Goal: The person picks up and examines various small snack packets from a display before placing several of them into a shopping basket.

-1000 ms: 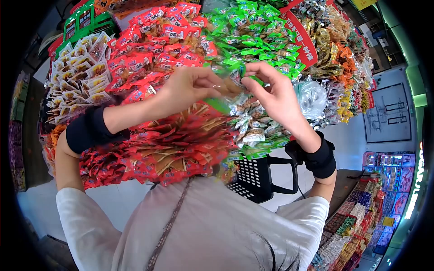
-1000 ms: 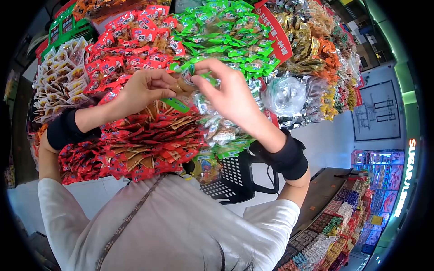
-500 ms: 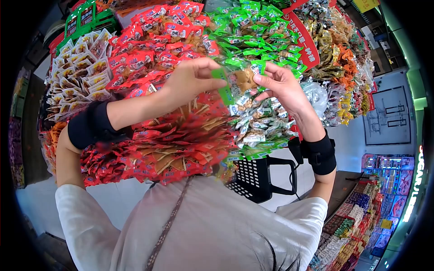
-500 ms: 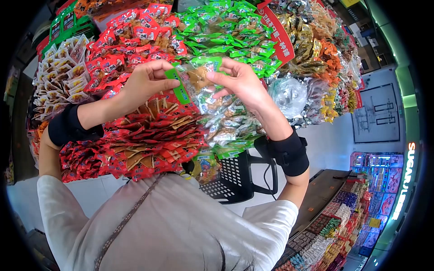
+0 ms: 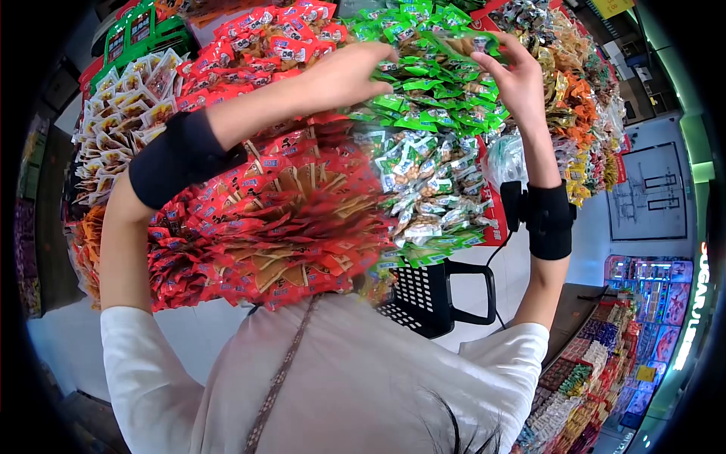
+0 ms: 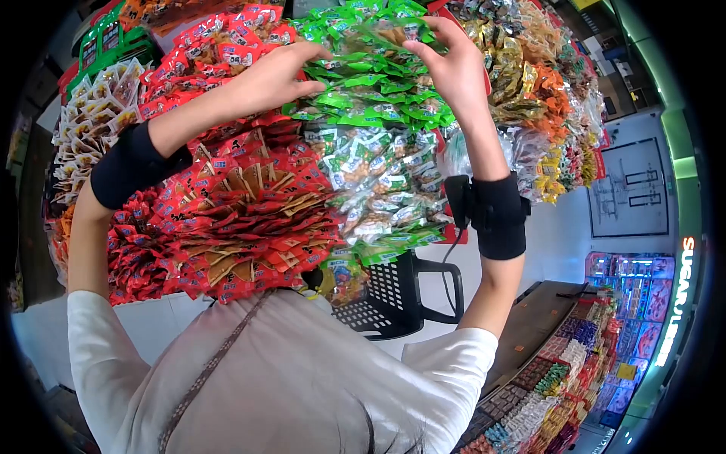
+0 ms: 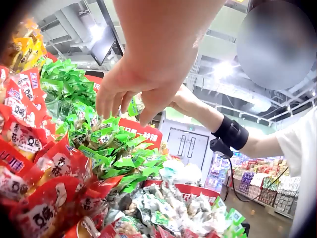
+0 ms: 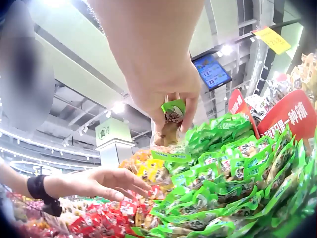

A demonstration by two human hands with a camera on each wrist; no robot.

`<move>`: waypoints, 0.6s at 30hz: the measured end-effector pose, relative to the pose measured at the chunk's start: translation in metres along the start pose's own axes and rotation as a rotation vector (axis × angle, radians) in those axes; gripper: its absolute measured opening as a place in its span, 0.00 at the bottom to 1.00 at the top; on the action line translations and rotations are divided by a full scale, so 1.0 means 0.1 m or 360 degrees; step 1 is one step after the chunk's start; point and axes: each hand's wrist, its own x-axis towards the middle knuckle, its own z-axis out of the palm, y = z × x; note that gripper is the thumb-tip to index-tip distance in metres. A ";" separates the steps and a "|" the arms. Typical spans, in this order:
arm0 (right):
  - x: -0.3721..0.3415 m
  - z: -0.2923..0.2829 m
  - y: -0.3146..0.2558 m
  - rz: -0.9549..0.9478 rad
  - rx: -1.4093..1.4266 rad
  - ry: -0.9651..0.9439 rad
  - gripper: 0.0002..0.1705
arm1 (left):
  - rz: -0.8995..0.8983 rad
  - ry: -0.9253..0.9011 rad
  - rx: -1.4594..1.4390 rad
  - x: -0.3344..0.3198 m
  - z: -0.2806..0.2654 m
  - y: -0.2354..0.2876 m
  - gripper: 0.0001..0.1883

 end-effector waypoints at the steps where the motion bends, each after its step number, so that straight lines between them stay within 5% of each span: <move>1: 0.06 0.01 0.05 -0.0133 -0.0290 0.0022 0.18 | 0.0159 0.0064 0.0292 0.06 0.07 -0.05 0.19; 8: 0.21 0.33 0.25 -0.0430 -0.0562 -0.0133 0.16 | -0.0089 -0.0494 0.0465 0.35 0.31 -0.16 0.21; 12: 0.26 0.29 0.19 -0.0319 -0.0658 -0.0129 0.20 | 0.0023 -0.0473 0.0439 0.27 0.27 -0.11 0.22; 18: 0.28 0.47 0.18 -0.0587 -0.0624 -0.0195 0.13 | 0.0047 -0.0458 0.0445 0.25 0.29 -0.13 0.23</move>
